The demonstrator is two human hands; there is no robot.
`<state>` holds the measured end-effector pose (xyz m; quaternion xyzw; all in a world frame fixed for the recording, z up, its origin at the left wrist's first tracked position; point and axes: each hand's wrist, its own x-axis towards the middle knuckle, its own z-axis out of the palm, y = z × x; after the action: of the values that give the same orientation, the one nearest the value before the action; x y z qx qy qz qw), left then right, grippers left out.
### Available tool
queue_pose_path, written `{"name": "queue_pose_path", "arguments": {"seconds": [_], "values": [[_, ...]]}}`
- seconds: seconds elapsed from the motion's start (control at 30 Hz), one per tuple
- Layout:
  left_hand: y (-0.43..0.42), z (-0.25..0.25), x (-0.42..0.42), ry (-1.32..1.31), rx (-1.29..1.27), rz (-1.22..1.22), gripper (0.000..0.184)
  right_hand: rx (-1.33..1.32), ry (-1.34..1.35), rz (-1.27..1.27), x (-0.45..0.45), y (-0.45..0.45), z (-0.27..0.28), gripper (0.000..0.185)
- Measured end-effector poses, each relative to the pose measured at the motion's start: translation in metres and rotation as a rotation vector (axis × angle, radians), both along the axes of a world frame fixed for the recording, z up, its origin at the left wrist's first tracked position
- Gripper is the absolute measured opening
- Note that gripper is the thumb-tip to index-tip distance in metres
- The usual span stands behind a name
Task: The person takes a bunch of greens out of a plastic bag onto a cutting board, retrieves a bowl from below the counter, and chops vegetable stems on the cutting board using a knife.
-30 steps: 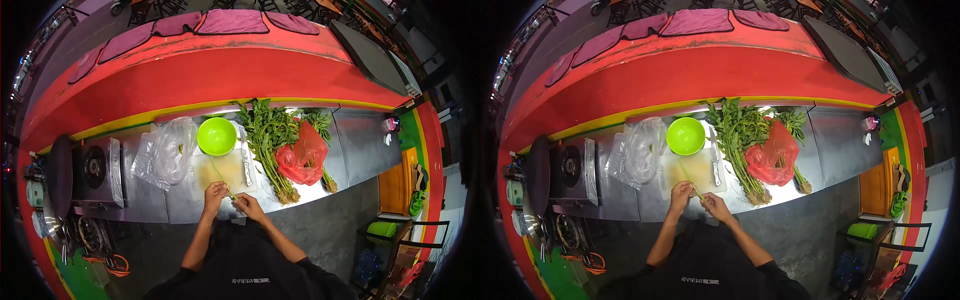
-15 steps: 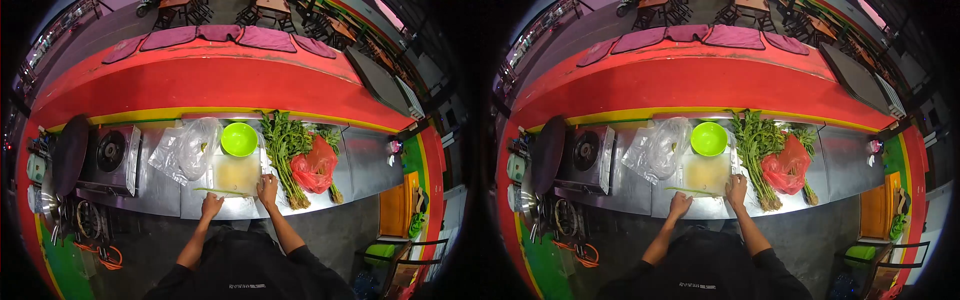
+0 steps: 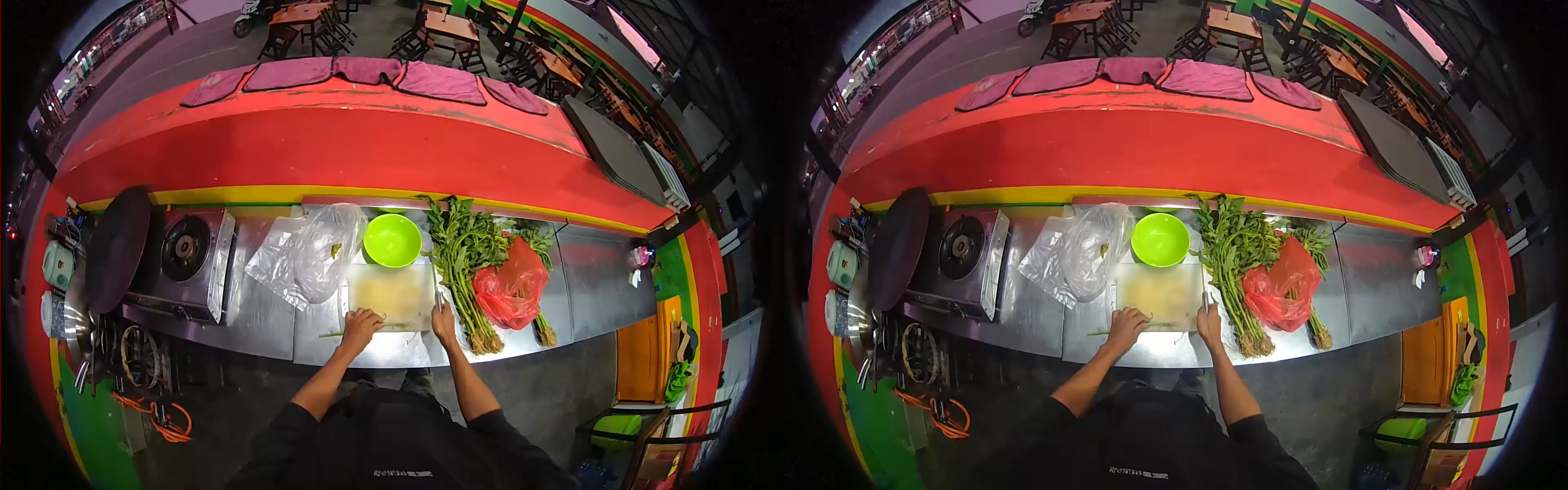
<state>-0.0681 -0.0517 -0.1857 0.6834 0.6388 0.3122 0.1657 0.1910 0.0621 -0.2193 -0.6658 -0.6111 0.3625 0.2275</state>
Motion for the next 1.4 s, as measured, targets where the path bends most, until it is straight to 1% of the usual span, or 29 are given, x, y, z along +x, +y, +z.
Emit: {"name": "queue_pose_path", "arguments": {"seconds": [0.03, 0.07, 0.1, 0.17, 0.23, 0.27, 0.3, 0.37, 0.43, 0.5, 0.53, 0.63, 0.67, 0.7, 0.77, 0.8, 0.9, 0.97, 1.03, 1.07, 1.13, 1.17, 1.23, 1.27, 1.37, 1.4], "values": [[0.004, 0.002, -0.001, 0.001, 0.003, -0.006, 0.012, 0.01, 0.016, -0.013, 0.003, -0.005, 0.006, 0.04], [0.008, 0.004, -0.003, -0.039, -0.013, -0.004, 0.012, -0.111, 0.201, -0.049, 0.01, -0.018, 0.012, 0.035], [0.012, 0.006, -0.003, -0.079, -0.031, -0.001, 0.011, -0.232, 0.387, -0.084, 0.011, -0.037, 0.038, 0.032], [0.023, 0.005, 0.0, -0.118, 0.002, 0.001, 0.01, -0.193, 0.423, -0.07, 0.016, -0.069, 0.056, 0.03], [0.038, 0.005, 0.003, -0.098, 0.027, 0.01, 0.009, -0.158, 0.444, -0.05, 0.024, -0.098, 0.06, 0.035], [0.045, 0.006, 0.005, -0.118, 0.055, 0.007, 0.007, -0.133, 0.45, -0.018, 0.028, -0.109, 0.059, 0.039], [0.051, 0.005, 0.009, -0.119, 0.054, -0.002, 0.007, -0.147, 0.477, 0.029, 0.031, -0.12, 0.07, 0.045], [0.063, 0.003, 0.018, -0.069, 0.051, -0.005, 0.01, -0.06, 0.347, 0.106, 0.038, -0.133, 0.06, 0.05], [0.071, 0.003, 0.028, -0.033, 0.05, -0.019, 0.011, 0.012, 0.21, 0.17, 0.041, -0.143, 0.068, 0.056], [0.076, -0.001, 0.035, -0.016, 0.036, -0.014, 0.011, -0.104, 0.326, 0.16, 0.039, -0.148, 0.089, 0.057], [0.078, -0.007, 0.037, -0.057, 0.01, -0.006, 0.01, -0.129, 0.256, 0.166, 0.039, -0.149, 0.097, 0.055], [0.079, -0.015, 0.042, -0.021, 0.025, 0.028, 0.01, -0.191, 0.228, 0.185, 0.037, -0.146, 0.118, 0.054], [0.079, -0.017, 0.043, -0.021, 0.042, 0.035, 0.009, -0.278, 0.222, 0.187, 0.038, -0.144, 0.125, 0.054], [0.079, -0.013, 0.043, -0.02, 0.039, 0.038, 0.009, -0.281, 0.223, 0.19, 0.041, -0.144, 0.12, 0.054], [0.078, -0.007, 0.045, -0.067, 0.063, 0.04, 0.009, -0.209, 0.228, 0.214, 0.044, -0.145, 0.11, 0.054], [0.079, -0.007, 0.045, -0.047, 0.081, 0.041, 0.008, -0.244, 0.178, 0.218, 0.045, -0.144, 0.113, 0.053], [0.08, -0.008, 0.046, -0.048, 0.072, 0.049, 0.007, -0.233, 0.203, 0.216, 0.044, -0.143, 0.12, 0.052], [0.08, -0.011, 0.046, -0.016, 0.053, 0.066, 0.006, -0.231, 0.114, 0.23, 0.042, -0.142, 0.125, 0.051], [0.082, -0.014, 0.047, -0.037, 0.067, 0.074, 0.006, -0.299, 0.142, 0.21, 0.041, -0.141, 0.131, 0.05], [0.081, -0.006, 0.047, -0.002, 0.059, 0.074, 0.006, -0.323, 0.15, 0.204, 0.04, -0.14, 0.132, 0.05], [0.081, -0.007, 0.047, -0.019, 0.05, 0.078, 0.006, -0.188, 0.189, 0.228, 0.037, -0.141, 0.13, 0.049], [0.081, -0.007, 0.047, -0.032, 0.044, 0.079, 0.006, -0.189, 0.187, 0.23, 0.037, -0.141, 0.129, 0.049], [0.083, -0.006, 0.047, -0.013, 0.041, 0.081, 0.005, -0.367, 0.093, 0.221, 0.034, -0.136, 0.136, 0.048], [0.083, -0.005, 0.046, -0.012, 0.049, 0.077, 0.005, -0.297, 0.08, 0.246, 0.035, -0.138, 0.124, 0.049], [0.085, -0.008, 0.046, -0.044, 0.071, 0.081, 0.006, -0.242, 0.02, 0.289, 0.034, -0.139, 0.12, 0.049], [0.085, -0.007, 0.045, -0.036, 0.068, 0.066, 0.006, -0.292, -0.032, 0.306, 0.033, -0.138, 0.113, 0.05]]}}
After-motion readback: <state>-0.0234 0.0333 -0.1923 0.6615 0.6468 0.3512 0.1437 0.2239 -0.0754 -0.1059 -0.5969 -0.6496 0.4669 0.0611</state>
